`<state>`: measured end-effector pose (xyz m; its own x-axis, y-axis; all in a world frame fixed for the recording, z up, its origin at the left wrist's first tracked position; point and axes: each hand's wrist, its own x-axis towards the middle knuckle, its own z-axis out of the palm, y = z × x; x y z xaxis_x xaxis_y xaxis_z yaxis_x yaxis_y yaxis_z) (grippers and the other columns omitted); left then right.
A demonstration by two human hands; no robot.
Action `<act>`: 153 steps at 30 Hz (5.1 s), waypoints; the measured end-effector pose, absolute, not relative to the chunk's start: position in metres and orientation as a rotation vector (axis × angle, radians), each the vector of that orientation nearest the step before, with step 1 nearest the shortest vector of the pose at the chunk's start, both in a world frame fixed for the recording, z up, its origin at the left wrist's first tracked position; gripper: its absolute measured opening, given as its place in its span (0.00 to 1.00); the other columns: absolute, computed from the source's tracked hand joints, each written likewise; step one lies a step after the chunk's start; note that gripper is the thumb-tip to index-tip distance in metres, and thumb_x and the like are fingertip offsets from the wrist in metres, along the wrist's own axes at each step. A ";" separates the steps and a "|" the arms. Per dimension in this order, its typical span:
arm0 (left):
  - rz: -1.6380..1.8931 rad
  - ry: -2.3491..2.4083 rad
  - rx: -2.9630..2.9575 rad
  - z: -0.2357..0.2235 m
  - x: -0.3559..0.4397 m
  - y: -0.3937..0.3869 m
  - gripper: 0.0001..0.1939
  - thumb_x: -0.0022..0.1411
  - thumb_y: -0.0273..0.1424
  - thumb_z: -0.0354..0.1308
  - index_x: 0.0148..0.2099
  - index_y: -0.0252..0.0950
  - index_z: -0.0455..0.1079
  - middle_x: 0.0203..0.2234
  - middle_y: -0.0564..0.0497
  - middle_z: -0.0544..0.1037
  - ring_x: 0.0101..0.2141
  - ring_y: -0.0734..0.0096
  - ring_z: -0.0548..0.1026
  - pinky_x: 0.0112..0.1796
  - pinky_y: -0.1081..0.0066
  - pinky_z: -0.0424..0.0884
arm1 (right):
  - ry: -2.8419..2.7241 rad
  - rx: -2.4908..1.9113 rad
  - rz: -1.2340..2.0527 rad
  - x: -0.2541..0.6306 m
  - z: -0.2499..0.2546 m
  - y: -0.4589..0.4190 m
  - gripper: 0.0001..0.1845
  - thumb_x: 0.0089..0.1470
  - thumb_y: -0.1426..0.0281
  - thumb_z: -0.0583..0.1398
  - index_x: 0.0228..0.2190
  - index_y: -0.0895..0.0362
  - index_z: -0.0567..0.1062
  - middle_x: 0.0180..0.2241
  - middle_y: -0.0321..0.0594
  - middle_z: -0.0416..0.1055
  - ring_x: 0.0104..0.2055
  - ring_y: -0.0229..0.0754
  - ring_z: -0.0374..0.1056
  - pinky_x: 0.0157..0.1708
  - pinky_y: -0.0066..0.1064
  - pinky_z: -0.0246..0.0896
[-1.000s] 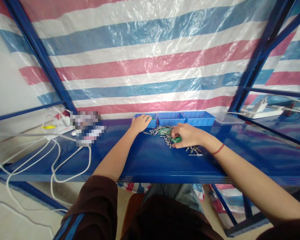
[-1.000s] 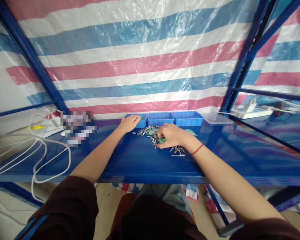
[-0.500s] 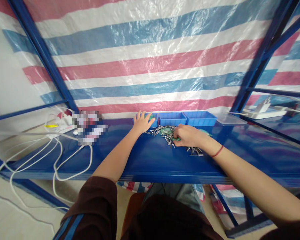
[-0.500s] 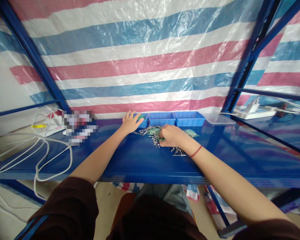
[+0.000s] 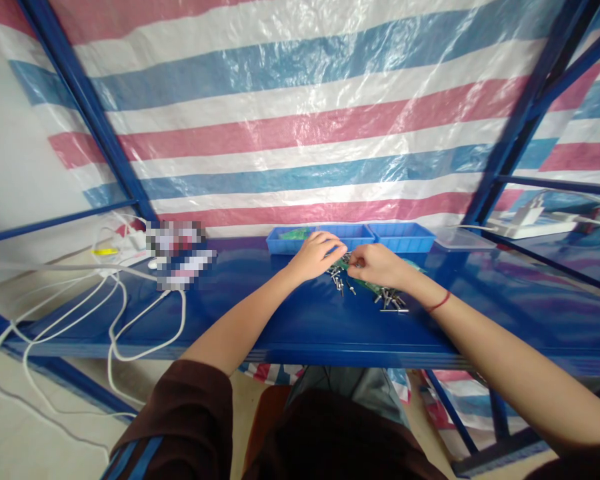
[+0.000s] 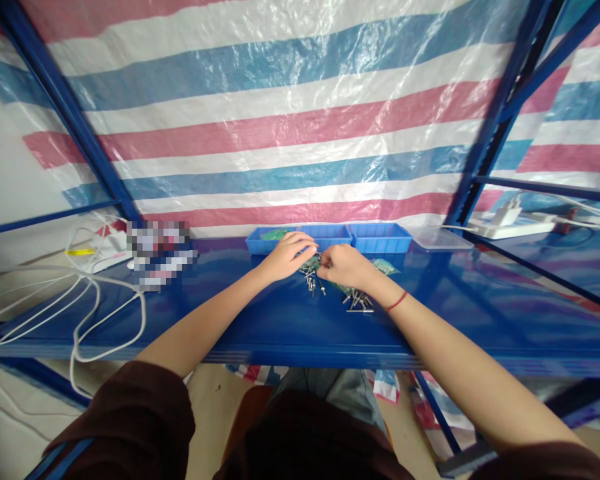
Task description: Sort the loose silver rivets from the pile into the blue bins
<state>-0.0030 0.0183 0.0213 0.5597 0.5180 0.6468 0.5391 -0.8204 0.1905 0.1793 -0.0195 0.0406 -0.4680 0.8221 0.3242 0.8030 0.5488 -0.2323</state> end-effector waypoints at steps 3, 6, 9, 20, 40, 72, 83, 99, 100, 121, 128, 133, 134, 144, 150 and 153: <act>-1.161 -0.873 -2.899 0.019 0.005 0.014 0.16 0.66 0.37 0.44 0.42 0.37 0.72 0.40 0.48 0.77 0.45 0.68 0.71 0.51 0.63 0.61 | -2.205 -1.350 0.319 0.182 0.046 -0.018 0.09 0.43 0.66 0.56 0.18 0.58 0.71 0.16 0.34 0.65 0.20 0.34 0.58 0.23 0.28 0.50; -1.232 -1.032 -2.984 0.014 0.008 0.012 0.16 0.65 0.38 0.47 0.48 0.38 0.69 0.41 0.47 0.76 0.44 0.67 0.72 0.48 0.63 0.65 | -2.043 -1.357 0.514 0.186 0.047 -0.014 0.11 0.43 0.64 0.56 0.18 0.59 0.72 0.15 0.33 0.62 0.19 0.33 0.55 0.21 0.28 0.48; -1.351 -1.245 -3.029 0.010 0.008 0.013 0.22 0.61 0.39 0.53 0.55 0.37 0.63 0.39 0.46 0.76 0.40 0.67 0.74 0.45 0.64 0.68 | -1.868 -1.312 0.668 0.189 0.044 -0.009 0.10 0.42 0.65 0.56 0.19 0.59 0.71 0.15 0.33 0.60 0.18 0.33 0.52 0.19 0.28 0.46; -1.779 -1.237 -3.151 0.009 0.009 0.026 0.10 0.57 0.35 0.57 0.37 0.34 0.66 0.29 0.52 0.73 0.30 0.74 0.73 0.35 0.70 0.70 | -1.886 -0.945 0.689 0.190 0.040 -0.004 0.12 0.45 0.62 0.61 0.28 0.58 0.72 0.28 0.40 0.72 0.30 0.40 0.66 0.35 0.35 0.61; -2.330 -1.493 -3.130 0.024 0.007 0.017 0.19 0.55 0.34 0.61 0.49 0.36 0.67 0.31 0.51 0.75 0.28 0.78 0.73 0.29 0.78 0.69 | -2.078 -0.636 -0.117 0.191 0.040 -0.006 0.09 0.52 0.69 0.59 0.36 0.49 0.78 0.40 0.40 0.74 0.42 0.45 0.69 0.46 0.45 0.62; -0.646 -1.867 -2.191 0.016 -0.067 0.061 0.27 0.65 0.48 0.35 0.60 0.47 0.59 0.60 0.48 0.61 0.61 0.51 0.53 0.56 0.44 0.49 | -2.513 -0.920 -0.108 0.192 0.034 -0.005 0.11 0.50 0.68 0.57 0.34 0.58 0.77 0.34 0.43 0.74 0.38 0.44 0.67 0.41 0.35 0.59; -0.733 -1.421 -2.443 0.016 -0.029 0.035 0.20 0.64 0.45 0.44 0.48 0.43 0.72 0.53 0.49 0.68 0.56 0.58 0.58 0.56 0.57 0.54 | -2.484 -1.227 -0.565 0.149 0.011 0.005 0.14 0.58 0.68 0.52 0.33 0.59 0.76 0.31 0.49 0.75 0.38 0.49 0.66 0.37 0.36 0.53; -1.793 -1.381 -2.982 0.014 -0.008 0.036 0.20 0.58 0.35 0.58 0.51 0.33 0.65 0.41 0.42 0.76 0.42 0.65 0.75 0.46 0.62 0.68 | -1.649 -0.938 0.489 0.168 0.020 0.012 0.14 0.49 0.60 0.57 0.30 0.58 0.72 0.27 0.40 0.73 0.29 0.40 0.67 0.32 0.33 0.63; -1.878 -1.403 -3.053 0.013 -0.006 0.036 0.19 0.58 0.34 0.58 0.50 0.32 0.65 0.40 0.42 0.77 0.40 0.67 0.76 0.45 0.63 0.69 | -1.627 -0.920 0.551 0.168 0.020 0.011 0.14 0.49 0.59 0.58 0.30 0.58 0.71 0.25 0.39 0.72 0.28 0.40 0.67 0.31 0.33 0.63; -2.043 -1.951 -3.335 0.032 0.002 0.015 0.30 0.60 0.54 0.43 0.40 0.32 0.70 0.34 0.42 0.77 0.28 0.72 0.75 0.27 0.74 0.70 | -1.783 -0.766 0.108 0.177 0.032 0.000 0.06 0.49 0.66 0.60 0.28 0.54 0.76 0.35 0.42 0.74 0.40 0.45 0.69 0.44 0.42 0.62; -2.176 -1.577 -3.087 0.024 0.001 0.023 0.14 0.60 0.39 0.54 0.39 0.33 0.67 0.31 0.49 0.75 0.30 0.77 0.73 0.31 0.76 0.67 | -1.771 -0.803 0.160 0.173 0.027 0.001 0.12 0.48 0.65 0.60 0.37 0.54 0.72 0.41 0.43 0.68 0.37 0.42 0.68 0.34 0.36 0.66; -1.776 -1.309 -2.899 0.029 -0.007 0.026 0.10 0.60 0.37 0.54 0.35 0.34 0.66 0.27 0.51 0.72 0.30 0.73 0.72 0.34 0.71 0.67 | -1.633 -0.909 0.813 0.166 0.027 -0.003 0.21 0.52 0.53 0.56 0.40 0.54 0.64 0.22 0.34 0.69 0.20 0.35 0.64 0.19 0.27 0.59; -1.659 -1.244 -2.869 0.030 -0.008 0.025 0.10 0.60 0.36 0.54 0.35 0.34 0.67 0.27 0.51 0.72 0.32 0.71 0.72 0.36 0.69 0.68 | -1.638 -0.909 0.931 0.164 0.028 -0.006 0.20 0.53 0.51 0.54 0.37 0.55 0.65 0.20 0.34 0.68 0.20 0.36 0.64 0.20 0.27 0.60; -1.240 -1.159 -2.539 0.053 -0.039 0.024 0.21 0.62 0.30 0.50 0.57 0.39 0.60 0.53 0.45 0.66 0.54 0.65 0.64 0.56 0.65 0.59 | -1.733 -0.985 0.533 0.175 0.042 0.042 0.11 0.52 0.62 0.54 0.32 0.57 0.69 0.32 0.42 0.72 0.33 0.41 0.68 0.34 0.36 0.64; -1.064 -1.454 -2.356 0.045 -0.072 0.048 0.18 0.66 0.32 0.43 0.54 0.35 0.65 0.50 0.45 0.71 0.52 0.66 0.67 0.55 0.66 0.59 | -1.931 -1.015 0.138 0.139 0.049 0.081 0.14 0.50 0.71 0.54 0.40 0.59 0.69 0.35 0.44 0.73 0.34 0.42 0.69 0.39 0.36 0.62; -0.825 -1.481 -2.454 0.032 -0.078 0.057 0.21 0.67 0.37 0.39 0.57 0.38 0.63 0.55 0.48 0.68 0.55 0.65 0.64 0.56 0.63 0.57 | -1.954 -1.163 0.091 0.109 0.048 0.085 0.16 0.52 0.70 0.54 0.44 0.59 0.69 0.34 0.44 0.74 0.34 0.43 0.69 0.39 0.35 0.62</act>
